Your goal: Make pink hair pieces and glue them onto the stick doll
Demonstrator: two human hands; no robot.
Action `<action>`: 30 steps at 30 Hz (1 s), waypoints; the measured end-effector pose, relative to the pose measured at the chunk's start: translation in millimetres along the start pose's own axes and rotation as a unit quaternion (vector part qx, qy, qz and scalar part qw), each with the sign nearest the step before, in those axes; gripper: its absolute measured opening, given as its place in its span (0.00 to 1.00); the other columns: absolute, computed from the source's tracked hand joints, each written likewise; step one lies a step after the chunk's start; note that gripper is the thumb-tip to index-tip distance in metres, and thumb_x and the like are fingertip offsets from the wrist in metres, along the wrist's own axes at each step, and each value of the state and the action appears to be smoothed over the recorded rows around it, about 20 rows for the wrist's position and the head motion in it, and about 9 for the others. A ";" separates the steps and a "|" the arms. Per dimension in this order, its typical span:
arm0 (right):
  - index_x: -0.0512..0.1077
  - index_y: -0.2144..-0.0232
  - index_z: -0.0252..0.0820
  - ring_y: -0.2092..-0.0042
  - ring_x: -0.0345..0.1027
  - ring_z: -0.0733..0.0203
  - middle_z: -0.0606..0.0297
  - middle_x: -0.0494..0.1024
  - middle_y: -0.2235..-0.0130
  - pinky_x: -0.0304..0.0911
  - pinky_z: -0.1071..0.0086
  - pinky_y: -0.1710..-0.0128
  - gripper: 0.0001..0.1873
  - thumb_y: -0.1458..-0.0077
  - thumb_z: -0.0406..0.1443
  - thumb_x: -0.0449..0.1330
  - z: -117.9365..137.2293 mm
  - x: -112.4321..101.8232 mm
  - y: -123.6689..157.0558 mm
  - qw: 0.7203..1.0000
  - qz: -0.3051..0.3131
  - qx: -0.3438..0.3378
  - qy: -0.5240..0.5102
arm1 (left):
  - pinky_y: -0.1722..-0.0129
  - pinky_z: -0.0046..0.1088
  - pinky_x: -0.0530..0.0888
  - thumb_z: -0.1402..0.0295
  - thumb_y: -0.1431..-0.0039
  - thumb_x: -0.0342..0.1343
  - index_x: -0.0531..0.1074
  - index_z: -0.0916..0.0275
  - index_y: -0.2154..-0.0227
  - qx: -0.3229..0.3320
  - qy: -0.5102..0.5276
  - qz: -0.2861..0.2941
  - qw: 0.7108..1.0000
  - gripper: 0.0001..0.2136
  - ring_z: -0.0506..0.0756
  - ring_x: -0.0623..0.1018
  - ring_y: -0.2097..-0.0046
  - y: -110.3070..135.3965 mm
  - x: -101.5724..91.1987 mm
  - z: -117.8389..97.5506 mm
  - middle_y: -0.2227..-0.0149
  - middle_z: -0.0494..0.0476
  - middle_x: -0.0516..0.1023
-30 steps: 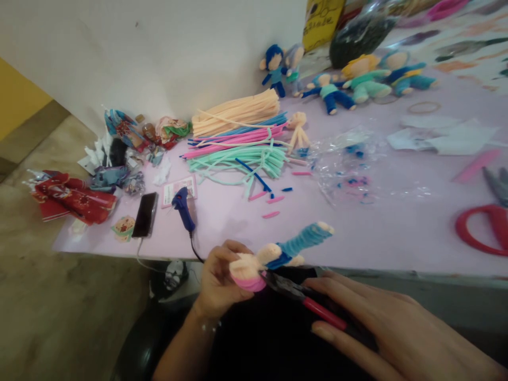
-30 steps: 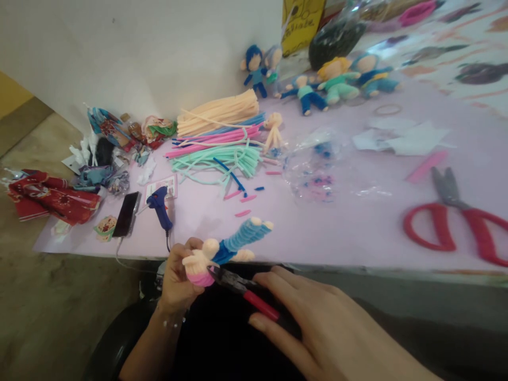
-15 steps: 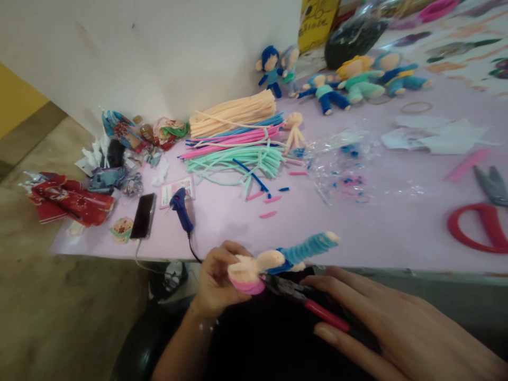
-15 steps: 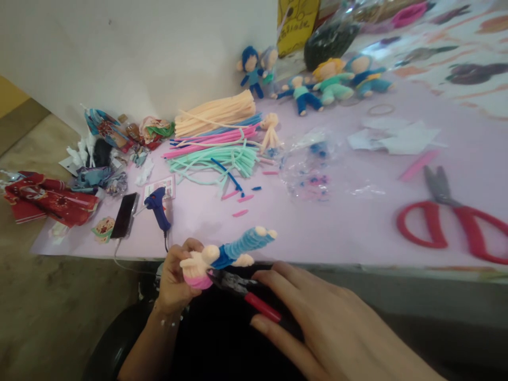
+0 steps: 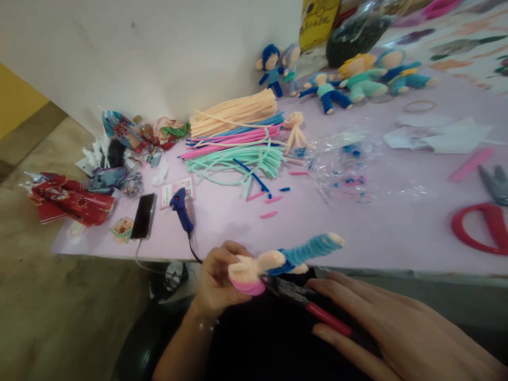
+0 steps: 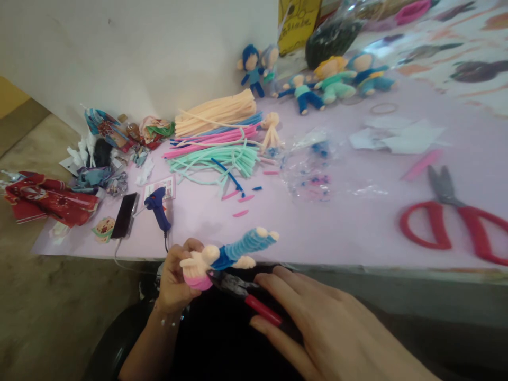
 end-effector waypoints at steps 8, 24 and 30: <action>0.75 0.59 0.42 0.72 0.79 0.54 0.58 0.83 0.66 0.76 0.66 0.77 0.19 0.32 0.42 0.46 1.2 0.1 1.0 1.000 -0.013 -0.010 -0.011 | 0.67 0.27 0.75 0.66 0.56 0.72 0.73 0.51 0.62 0.006 -0.009 0.004 1.000 0.18 0.54 0.77 0.61 0.5 -1.5 3.4 0.58 0.53 0.75; 0.75 0.49 0.50 0.62 0.80 0.51 0.58 0.82 0.54 0.78 0.60 0.68 0.19 0.36 0.46 0.52 -15.9 14.3 21.4 0.997 0.029 0.051 -0.050 | 0.67 0.29 0.74 0.62 0.61 0.75 0.73 0.54 0.66 -0.040 0.004 -0.045 0.998 0.19 0.56 0.76 0.62 0.7 -3.7 5.9 0.61 0.55 0.75; 0.78 0.55 0.46 0.67 0.80 0.51 0.56 0.83 0.60 0.78 0.63 0.71 0.19 0.35 0.46 0.51 -6.9 3.8 5.9 1.000 -0.006 0.022 -0.010 | 0.68 0.28 0.74 0.62 0.61 0.74 0.72 0.54 0.66 -0.036 -0.016 -0.043 0.998 0.19 0.55 0.76 0.63 1.5 -5.7 7.6 0.60 0.54 0.75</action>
Point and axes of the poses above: each hand's wrist, its own y-axis away from the middle knuckle, its own x-axis out of the palm, z = x × y, the point moved 4 cm from there along -y, towards the middle knuckle
